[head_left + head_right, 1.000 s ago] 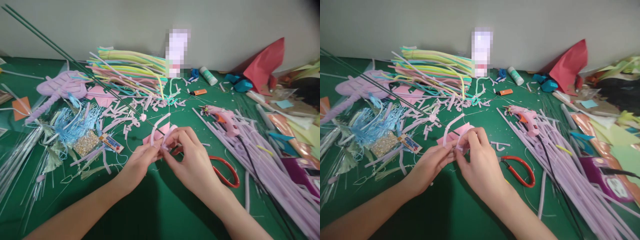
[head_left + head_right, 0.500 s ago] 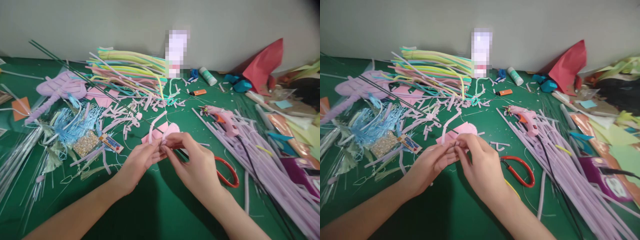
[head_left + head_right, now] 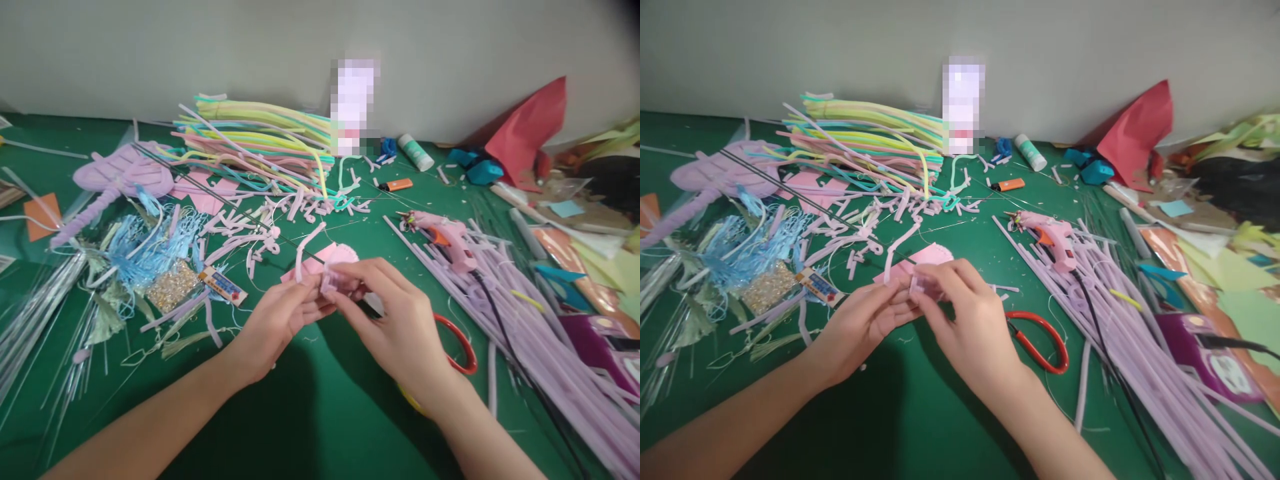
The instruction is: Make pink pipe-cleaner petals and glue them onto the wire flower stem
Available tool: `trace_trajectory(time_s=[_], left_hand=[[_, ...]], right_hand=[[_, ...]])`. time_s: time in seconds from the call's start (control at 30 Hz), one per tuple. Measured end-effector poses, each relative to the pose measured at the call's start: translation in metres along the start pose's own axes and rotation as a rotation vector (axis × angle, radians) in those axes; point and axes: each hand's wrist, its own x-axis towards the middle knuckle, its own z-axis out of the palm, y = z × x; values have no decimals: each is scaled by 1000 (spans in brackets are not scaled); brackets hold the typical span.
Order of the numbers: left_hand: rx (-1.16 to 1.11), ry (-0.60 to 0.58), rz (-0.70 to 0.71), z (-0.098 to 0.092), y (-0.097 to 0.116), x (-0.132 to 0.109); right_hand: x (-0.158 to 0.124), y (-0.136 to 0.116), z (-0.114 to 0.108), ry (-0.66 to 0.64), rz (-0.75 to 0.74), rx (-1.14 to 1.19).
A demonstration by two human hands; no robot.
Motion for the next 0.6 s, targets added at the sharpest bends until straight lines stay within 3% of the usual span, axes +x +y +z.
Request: trace_trajectory(time_s=[0.2, 0.6], left_hand=[[-114, 66, -11, -6, 1, 7], [135, 72, 6, -1, -6, -1]], right_hand=[[-6, 8, 0, -6, 42, 19], [-9, 5, 16, 38, 18, -65]])
